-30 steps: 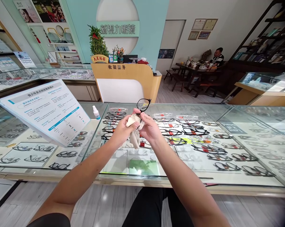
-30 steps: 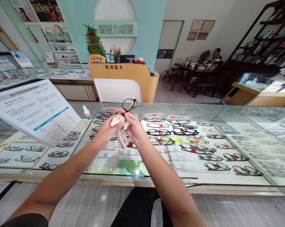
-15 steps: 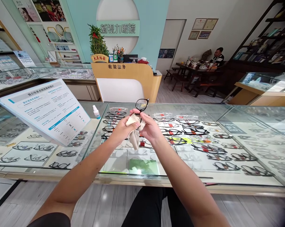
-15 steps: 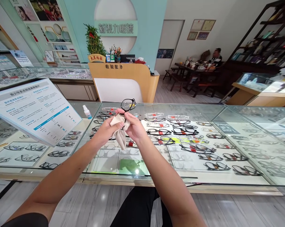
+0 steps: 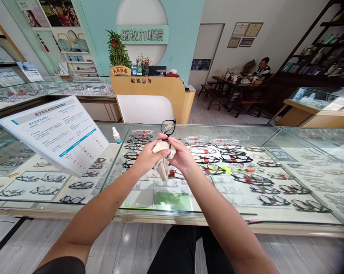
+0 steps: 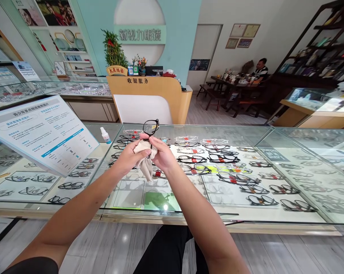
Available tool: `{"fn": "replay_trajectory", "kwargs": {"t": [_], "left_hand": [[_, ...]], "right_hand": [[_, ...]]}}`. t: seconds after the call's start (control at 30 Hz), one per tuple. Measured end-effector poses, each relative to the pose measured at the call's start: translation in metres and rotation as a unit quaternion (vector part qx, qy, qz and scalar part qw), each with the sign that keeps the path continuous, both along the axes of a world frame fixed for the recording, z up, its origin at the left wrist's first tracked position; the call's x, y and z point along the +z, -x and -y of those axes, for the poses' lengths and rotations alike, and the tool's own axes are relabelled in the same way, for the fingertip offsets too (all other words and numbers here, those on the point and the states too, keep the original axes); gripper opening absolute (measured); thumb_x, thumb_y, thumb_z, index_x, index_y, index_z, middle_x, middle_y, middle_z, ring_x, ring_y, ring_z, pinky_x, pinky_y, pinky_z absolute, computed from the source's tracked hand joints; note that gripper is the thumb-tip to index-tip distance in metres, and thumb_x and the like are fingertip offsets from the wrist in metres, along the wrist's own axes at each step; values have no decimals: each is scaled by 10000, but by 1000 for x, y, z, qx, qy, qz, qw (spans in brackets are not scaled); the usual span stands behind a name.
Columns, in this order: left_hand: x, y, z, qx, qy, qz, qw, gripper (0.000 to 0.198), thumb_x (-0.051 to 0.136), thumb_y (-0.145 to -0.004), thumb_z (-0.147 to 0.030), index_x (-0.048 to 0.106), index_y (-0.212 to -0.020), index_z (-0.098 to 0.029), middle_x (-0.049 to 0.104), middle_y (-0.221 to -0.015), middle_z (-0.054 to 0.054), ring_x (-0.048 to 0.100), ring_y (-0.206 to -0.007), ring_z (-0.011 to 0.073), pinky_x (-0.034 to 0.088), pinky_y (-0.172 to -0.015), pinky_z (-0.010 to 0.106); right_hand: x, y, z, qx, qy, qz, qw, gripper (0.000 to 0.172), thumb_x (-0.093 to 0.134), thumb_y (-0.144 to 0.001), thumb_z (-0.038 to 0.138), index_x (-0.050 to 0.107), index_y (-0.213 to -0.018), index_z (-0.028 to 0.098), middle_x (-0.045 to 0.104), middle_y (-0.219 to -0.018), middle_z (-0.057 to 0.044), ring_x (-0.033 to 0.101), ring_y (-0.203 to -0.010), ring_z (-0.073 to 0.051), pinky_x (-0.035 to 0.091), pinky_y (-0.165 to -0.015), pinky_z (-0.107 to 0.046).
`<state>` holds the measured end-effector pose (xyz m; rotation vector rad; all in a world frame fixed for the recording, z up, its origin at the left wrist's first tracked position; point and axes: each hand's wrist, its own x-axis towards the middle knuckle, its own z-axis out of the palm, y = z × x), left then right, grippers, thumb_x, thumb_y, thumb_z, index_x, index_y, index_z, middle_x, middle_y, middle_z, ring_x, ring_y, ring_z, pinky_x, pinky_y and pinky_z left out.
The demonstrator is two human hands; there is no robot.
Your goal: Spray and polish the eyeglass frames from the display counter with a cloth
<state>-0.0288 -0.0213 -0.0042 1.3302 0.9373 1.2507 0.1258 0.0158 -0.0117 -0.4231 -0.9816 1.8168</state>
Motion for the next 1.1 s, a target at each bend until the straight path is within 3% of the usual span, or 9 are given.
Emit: {"fn": "replay_trajectory", "kwargs": {"t": [0.1,0.23,0.4,0.5,0.57,0.63,0.73,0.83,1.1], "left_hand": [[-2,-2,1,8,-11,1,1000,541,960,-780,-499,778,-1165,-166,767,-1021,56,662,-870,187,523,-799,296],[-5,-5,1,52,-32,-3,998,503,946,-802,-493,757,-1143,-174,765,-992,44,671,-887,193,532,-840,306],[-8,-8,1,126,-74,-16,989,556,866,-855,-677,745,-1068,-177,735,-935,40,636,-853,193,522,-810,311],[-8,-7,1,151,-83,-32,985,614,772,-899,-791,756,-985,-184,649,-783,11,544,-730,167,467,-708,301],[-8,-5,1,142,-70,-43,986,655,708,-925,-838,769,-984,-188,563,-686,-16,470,-652,152,422,-657,300],[-9,-4,-1,103,-56,-39,992,673,691,-933,-849,785,-1024,-188,592,-701,-10,509,-663,160,450,-692,305],[-11,-1,-5,27,-45,-14,999,642,759,-916,-795,804,-1127,-190,763,-941,55,682,-889,225,535,-885,336],[-11,0,-6,-11,-37,-12,999,623,837,-882,-714,798,-1211,-187,805,-1096,85,713,-1028,263,541,-962,354],[-5,-2,-3,10,-21,-7,1000,560,1006,-705,-448,779,-1130,-163,765,-955,38,652,-858,194,510,-817,292]], "right_hand": [[0,1,3,-2,8,9,1000,319,915,-830,452,885,-1074,249,867,-1067,-24,756,-890,-191,612,-803,-298],[0,6,7,-16,-1,17,1000,300,881,-852,471,869,-1054,251,866,-1176,-49,766,-1073,-242,605,-951,-363],[4,14,14,-32,-30,34,998,299,884,-840,523,865,-982,260,872,-1142,-47,744,-1239,-281,572,-1096,-409],[9,15,18,-28,-53,39,997,352,864,-846,598,883,-997,281,876,-1155,-48,732,-1311,-302,580,-1120,-422],[12,14,19,-30,-58,44,997,387,872,-831,620,895,-1010,277,880,-1144,-58,738,-1318,-319,593,-1110,-426],[14,11,17,-46,-51,51,996,403,895,-802,611,901,-999,259,885,-1117,-67,756,-1291,-334,606,-1092,-428],[13,7,12,-75,-38,59,995,406,907,-777,607,897,-947,238,890,-1103,-76,780,-1238,-340,621,-1060,-432],[11,4,6,-94,-23,63,993,407,924,-763,600,884,-907,221,892,-1119,-85,799,-1175,-324,624,-1034,-416],[10,6,5,-104,-16,46,993,390,986,-701,579,883,-857,237,881,-1027,-66,797,-994,-266,615,-876,-367]]}}
